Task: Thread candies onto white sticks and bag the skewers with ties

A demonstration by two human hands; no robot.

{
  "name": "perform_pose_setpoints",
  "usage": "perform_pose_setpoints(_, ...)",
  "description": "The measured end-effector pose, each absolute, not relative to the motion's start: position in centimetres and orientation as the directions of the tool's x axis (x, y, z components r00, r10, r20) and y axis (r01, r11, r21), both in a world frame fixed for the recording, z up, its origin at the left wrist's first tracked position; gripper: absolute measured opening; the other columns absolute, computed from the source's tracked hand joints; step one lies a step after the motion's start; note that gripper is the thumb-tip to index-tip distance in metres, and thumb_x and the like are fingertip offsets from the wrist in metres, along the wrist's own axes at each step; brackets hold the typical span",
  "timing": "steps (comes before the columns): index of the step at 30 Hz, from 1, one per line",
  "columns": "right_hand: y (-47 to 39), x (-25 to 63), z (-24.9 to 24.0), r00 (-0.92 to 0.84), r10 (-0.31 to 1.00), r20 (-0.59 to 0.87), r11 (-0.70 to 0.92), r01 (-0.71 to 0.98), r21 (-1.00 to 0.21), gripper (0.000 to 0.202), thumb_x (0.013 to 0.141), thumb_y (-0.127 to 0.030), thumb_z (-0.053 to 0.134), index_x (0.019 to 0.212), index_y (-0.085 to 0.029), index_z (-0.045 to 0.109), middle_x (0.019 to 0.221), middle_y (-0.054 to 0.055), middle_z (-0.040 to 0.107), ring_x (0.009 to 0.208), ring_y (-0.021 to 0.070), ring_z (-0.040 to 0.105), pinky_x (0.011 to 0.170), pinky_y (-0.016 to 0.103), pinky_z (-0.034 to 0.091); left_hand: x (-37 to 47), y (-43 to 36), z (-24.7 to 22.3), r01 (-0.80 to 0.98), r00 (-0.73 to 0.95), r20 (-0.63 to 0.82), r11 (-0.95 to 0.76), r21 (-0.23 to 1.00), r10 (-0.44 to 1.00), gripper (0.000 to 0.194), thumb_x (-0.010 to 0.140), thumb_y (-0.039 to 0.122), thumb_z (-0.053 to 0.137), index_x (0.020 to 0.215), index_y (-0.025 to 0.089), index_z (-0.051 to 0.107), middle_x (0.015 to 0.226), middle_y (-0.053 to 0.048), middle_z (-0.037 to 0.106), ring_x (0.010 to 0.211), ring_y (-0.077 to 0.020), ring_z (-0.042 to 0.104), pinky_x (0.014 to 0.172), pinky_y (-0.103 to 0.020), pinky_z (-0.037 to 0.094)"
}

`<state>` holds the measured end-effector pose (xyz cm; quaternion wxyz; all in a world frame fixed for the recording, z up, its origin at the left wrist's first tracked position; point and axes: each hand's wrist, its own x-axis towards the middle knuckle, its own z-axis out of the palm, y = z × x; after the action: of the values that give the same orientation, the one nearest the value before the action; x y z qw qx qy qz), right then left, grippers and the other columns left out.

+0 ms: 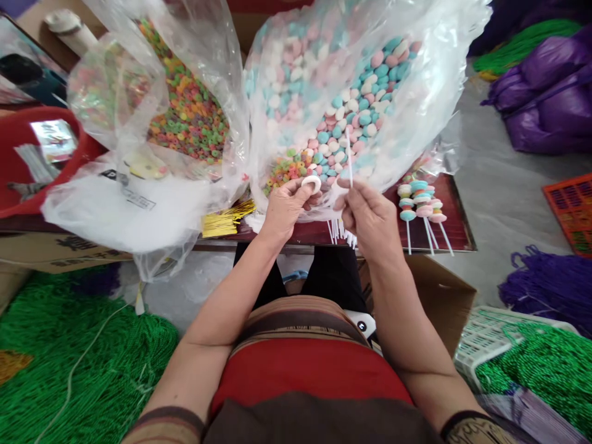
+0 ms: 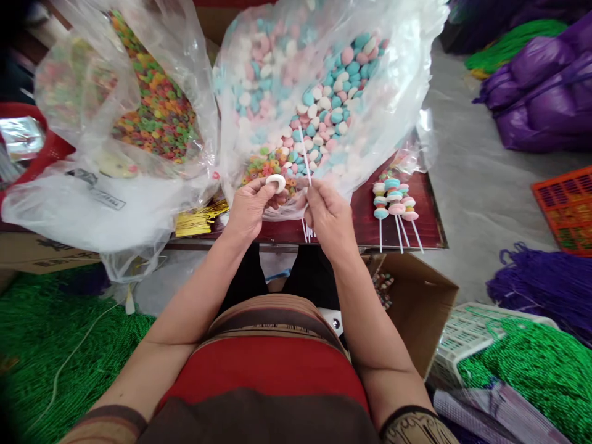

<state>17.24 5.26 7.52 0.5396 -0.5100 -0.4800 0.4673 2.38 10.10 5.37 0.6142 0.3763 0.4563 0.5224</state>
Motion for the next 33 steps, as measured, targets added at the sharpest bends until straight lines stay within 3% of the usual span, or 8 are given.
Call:
perform_pose_setpoints(3, 2.2, 17.5, 8.1, 0.012, 0.999, -0.037, -0.038, 0.121, -0.992, 0.04, 0.097, -0.038, 0.059, 0.13, -0.02, 0.07, 0.059, -0.006, 0.061, 0.041, 0.0068, 0.043, 0.044, 0.022, 0.036, 1.9, 10.1, 5.7, -0.389, 0.078, -0.226, 0.238, 0.89, 0.971, 0.026, 0.075, 0.037, 0.088, 0.087, 0.017, 0.077, 0.072, 0.0, 0.076, 0.06, -0.0082, 0.066, 0.056, -0.018, 0.047)
perform_pose_setpoints(7, 0.2, 17.2, 8.1, -0.027, 0.999, -0.019, -0.011, 0.276, -0.961, 0.045, 0.094, -0.029, 0.054, 0.134, -0.016, 0.071, 0.049, -0.009, 0.053, 0.043, 0.0083, 0.046, 0.051, 0.023, 0.043, 1.7, 10.2, 5.7, -0.456, 0.157, -0.254, 0.299, 0.838, 0.954, 0.028, 0.072, 0.037, 0.091, 0.086, 0.017, 0.077, 0.079, -0.001, 0.078, 0.068, -0.0093, 0.069, 0.064, -0.02, 0.052)
perform_pose_setpoints(16, 0.7, 17.2, 7.4, 0.007, 1.0, 0.029, 0.025, 0.334, -0.942, 0.047, 0.092, -0.029, 0.052, 0.131, -0.014, 0.074, 0.048, -0.008, 0.046, 0.045, 0.0092, 0.041, 0.049, 0.024, 0.039, 1.9, 10.3, 4.4, -0.434, 0.198, -0.152, 0.226, 0.872, 0.968, 0.041, 0.067, 0.046, 0.093, 0.093, 0.018, 0.08, 0.088, -0.004, 0.08, 0.077, -0.013, 0.073, 0.072, -0.025, 0.055)
perform_pose_setpoints(19, 0.6, 17.5, 7.6, 0.012, 1.0, 0.01, 0.006, 0.314, -0.949, 0.043, 0.091, -0.027, 0.052, 0.123, -0.019, 0.078, 0.049, -0.007, 0.045, 0.045, 0.009, 0.04, 0.048, 0.023, 0.037, 1.8, 10.4, 3.7, -0.328, 0.11, -0.038, 0.073, 0.942, 0.993, 0.044, 0.07, 0.053, 0.089, 0.099, 0.021, 0.082, 0.096, -0.003, 0.081, 0.081, -0.0148, 0.073, 0.077, -0.028, 0.058)
perform_pose_setpoints(22, 0.7, 17.6, 8.0, 0.011, 0.997, -0.07, -0.071, 0.256, -0.964, 0.042, 0.09, -0.027, 0.052, 0.12, -0.018, 0.08, 0.048, -0.007, 0.043, 0.044, 0.0085, 0.038, 0.046, 0.022, 0.034, 1.4, 10.4, 3.3, -0.059, 0.05, 0.173, -0.17, 0.984, 0.984, 0.04, 0.078, 0.052, 0.084, 0.105, 0.024, 0.082, 0.105, -0.004, 0.082, 0.095, -0.0185, 0.075, 0.09, -0.033, 0.059)
perform_pose_setpoints(26, 0.9, 17.5, 8.3, 0.026, 0.986, -0.165, -0.167, 0.158, -0.973, 0.04, 0.089, -0.03, 0.054, 0.116, -0.016, 0.079, 0.047, -0.008, 0.04, 0.042, 0.0078, 0.034, 0.043, 0.022, 0.028, 1.0, 10.2, 2.7, 0.273, 0.12, 0.431, -0.447, 0.852, 0.894, 0.034, 0.089, 0.05, 0.073, 0.109, 0.025, 0.082, 0.109, -0.006, 0.082, 0.102, -0.0201, 0.076, 0.097, -0.033, 0.058)
perform_pose_setpoints(29, 0.9, 17.2, 8.1, 0.044, 0.98, -0.193, -0.197, 0.096, -0.976, 0.037, 0.089, -0.033, 0.057, 0.113, -0.015, 0.078, 0.047, -0.008, 0.04, 0.042, 0.0075, 0.033, 0.042, 0.022, 0.025, 1.1, 9.7, 1.9, 0.384, 0.162, 0.467, -0.491, 0.782, 0.869, 0.038, 0.096, 0.051, 0.063, 0.115, 0.023, 0.079, 0.111, -0.008, 0.081, 0.103, -0.0198, 0.076, 0.095, -0.032, 0.058)
perform_pose_setpoints(33, 0.9, 17.1, 7.4, 0.033, 0.974, -0.226, -0.227, 0.023, -0.974, 0.032, 0.09, -0.041, 0.061, 0.104, -0.016, 0.076, 0.046, -0.009, 0.037, 0.041, 0.0068, 0.03, 0.041, 0.022, 0.02, 1.6, 8.9, 1.4, 0.335, 0.208, 0.443, -0.49, 0.805, 0.872, 0.046, 0.102, 0.052, 0.052, 0.123, 0.019, 0.075, 0.118, -0.011, 0.079, 0.108, -0.0206, 0.074, 0.095, -0.032, 0.057)
